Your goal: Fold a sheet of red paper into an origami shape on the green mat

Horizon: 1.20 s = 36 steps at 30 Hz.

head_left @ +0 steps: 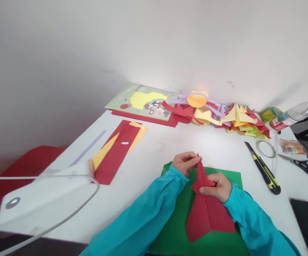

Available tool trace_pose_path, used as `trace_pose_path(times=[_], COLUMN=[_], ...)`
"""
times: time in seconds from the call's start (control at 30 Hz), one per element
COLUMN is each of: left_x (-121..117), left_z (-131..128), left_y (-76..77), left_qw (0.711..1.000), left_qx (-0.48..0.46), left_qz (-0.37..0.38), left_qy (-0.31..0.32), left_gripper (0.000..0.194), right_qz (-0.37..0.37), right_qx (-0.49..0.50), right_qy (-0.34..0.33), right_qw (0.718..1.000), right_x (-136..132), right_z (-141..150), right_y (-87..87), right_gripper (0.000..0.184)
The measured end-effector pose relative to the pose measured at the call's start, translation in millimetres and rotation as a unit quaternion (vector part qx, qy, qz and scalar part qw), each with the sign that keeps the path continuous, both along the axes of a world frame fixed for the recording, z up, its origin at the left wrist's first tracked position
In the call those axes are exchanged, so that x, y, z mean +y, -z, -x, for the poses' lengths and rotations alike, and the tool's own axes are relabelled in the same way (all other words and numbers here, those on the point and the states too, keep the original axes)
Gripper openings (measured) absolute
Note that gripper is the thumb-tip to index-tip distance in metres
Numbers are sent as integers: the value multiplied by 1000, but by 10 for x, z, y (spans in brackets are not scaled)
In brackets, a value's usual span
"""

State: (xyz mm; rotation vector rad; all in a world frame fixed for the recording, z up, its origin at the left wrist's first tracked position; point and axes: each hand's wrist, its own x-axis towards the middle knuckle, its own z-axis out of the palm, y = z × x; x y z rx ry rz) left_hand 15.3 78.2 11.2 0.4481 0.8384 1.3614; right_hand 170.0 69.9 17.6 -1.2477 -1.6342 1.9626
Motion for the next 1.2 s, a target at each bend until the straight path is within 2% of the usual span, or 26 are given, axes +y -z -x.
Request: trace_pose_path(times=[0.3, 0.43, 0.7, 0.83, 1.0, 1.1, 1.2], left_x=[-6, -1, 14, 7, -28, -36, -29], left_z=[-5, 21, 49, 35, 2, -8, -9], left_y=[-28, -47, -35, -44, -24, 25, 77], left_qw=[999, 999, 998, 997, 993, 983, 979], left_qx=[-18, -24, 7, 60, 104, 153, 162], left_qz=[-2, -11, -54, -46, -38, -56, -39], left_qy=[-28, -19, -4, -6, 31, 80, 116], left_gripper=[21, 22, 23, 33, 31, 31, 34], right_qz=[-9, 4, -2, 7, 36, 53, 40], right_qx=[1, 5, 6, 6, 50, 67, 72], right_qy=[-15, -11, -12, -4, 45, 49, 56], right_qw=[1000, 1000, 1000, 1000, 997, 995, 995], right_x=[-9, -16, -10, -11, 18, 34, 38], right_z=[-10, -5, 0, -1, -38, -60, -62], right_y=[15, 12, 13, 26, 75, 91, 83], right_gripper=[44, 45, 45, 41, 35, 33, 32])
